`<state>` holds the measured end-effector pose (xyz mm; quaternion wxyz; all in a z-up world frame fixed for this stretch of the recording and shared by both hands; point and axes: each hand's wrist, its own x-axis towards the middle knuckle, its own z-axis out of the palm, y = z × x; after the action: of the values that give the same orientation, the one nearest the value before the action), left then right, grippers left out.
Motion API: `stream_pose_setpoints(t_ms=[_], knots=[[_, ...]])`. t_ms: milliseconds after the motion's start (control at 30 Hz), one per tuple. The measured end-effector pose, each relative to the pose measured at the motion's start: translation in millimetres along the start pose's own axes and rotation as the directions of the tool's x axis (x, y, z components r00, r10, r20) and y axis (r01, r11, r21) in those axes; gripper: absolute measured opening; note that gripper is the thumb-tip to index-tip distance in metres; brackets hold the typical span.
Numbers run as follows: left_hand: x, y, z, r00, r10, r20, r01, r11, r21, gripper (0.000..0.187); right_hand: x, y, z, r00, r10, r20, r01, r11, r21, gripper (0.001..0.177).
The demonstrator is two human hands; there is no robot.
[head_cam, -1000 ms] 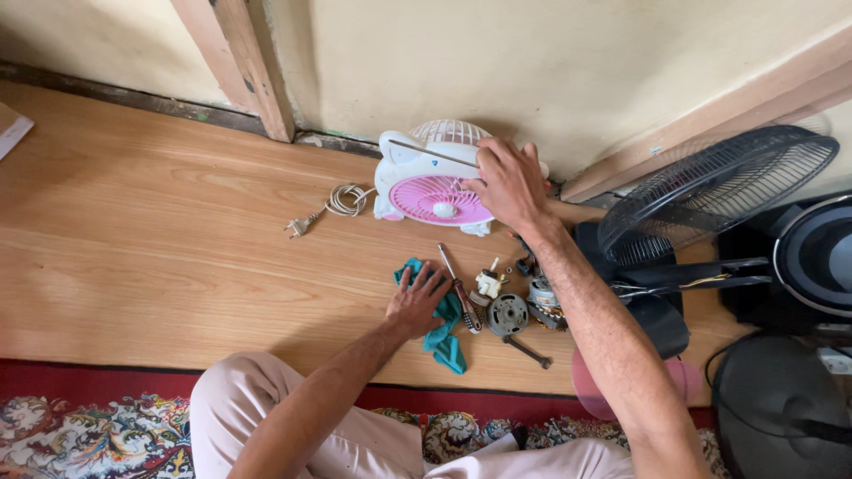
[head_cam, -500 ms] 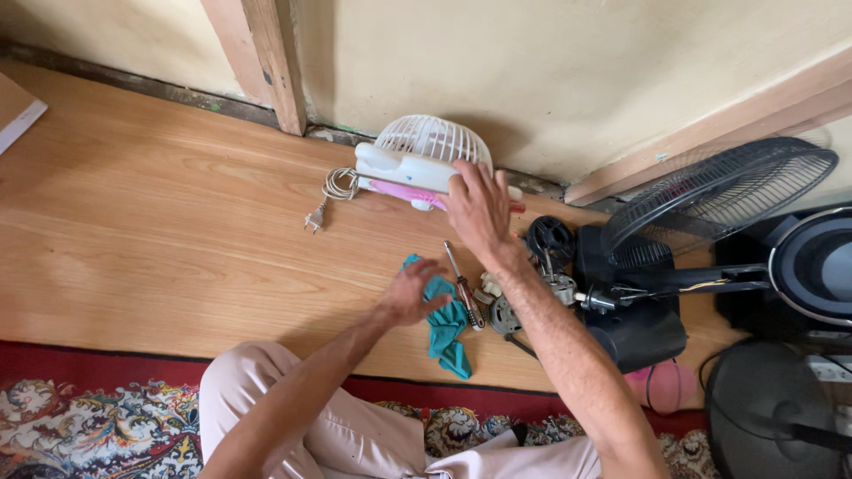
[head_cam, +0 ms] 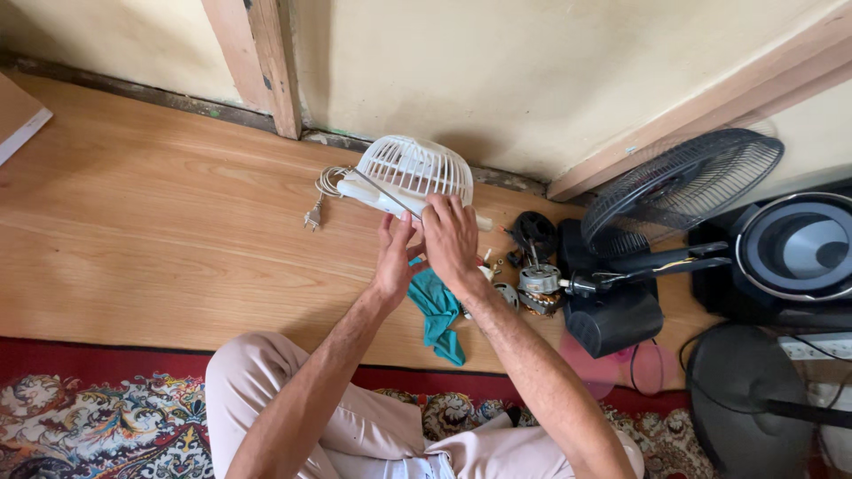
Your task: The person disassembles a small white and pink cat-shaped desk fan. Using a screwdriver, they remove the rear grille, then the front grille, and finally the pink fan blade, placing the parts on the floor.
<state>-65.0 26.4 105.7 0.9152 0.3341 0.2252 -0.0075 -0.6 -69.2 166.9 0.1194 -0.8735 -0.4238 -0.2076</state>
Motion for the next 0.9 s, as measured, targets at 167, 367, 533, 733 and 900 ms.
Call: stream_pose_setpoints(t_ms=[167,367,533,733,900], knots=[[-6,-8,1,0.998,0.014,-0.055,-0.014,1.0,-0.006,0.097,-3,-6,-4,0.993,0.115,0.006,-0.115,0.977,0.182,0.014],[-5,-21,6,0.97,0.034,-0.242,-0.041,0.999,-0.026,0.091,-21,1,-17,0.985,0.054,0.165,-0.111,0.928,0.356,0.017],[-9,-26,-5,0.958,0.12,-0.26,-0.145,0.986,-0.079,0.07,-38,14,-15,0.893,0.242,0.379,-0.444,0.612,0.654,0.046],[-21,-39,-16,0.95,0.181,-0.256,-0.206,0.976,-0.075,0.059,-69,46,10,0.828,0.474,0.3,-0.551,0.587,0.593,0.044],[-17,-56,-33,0.929,0.204,-0.309,-0.226,0.974,-0.036,0.06,-118,79,54,0.571,0.718,0.398,-0.765,0.289,0.576,0.043]])
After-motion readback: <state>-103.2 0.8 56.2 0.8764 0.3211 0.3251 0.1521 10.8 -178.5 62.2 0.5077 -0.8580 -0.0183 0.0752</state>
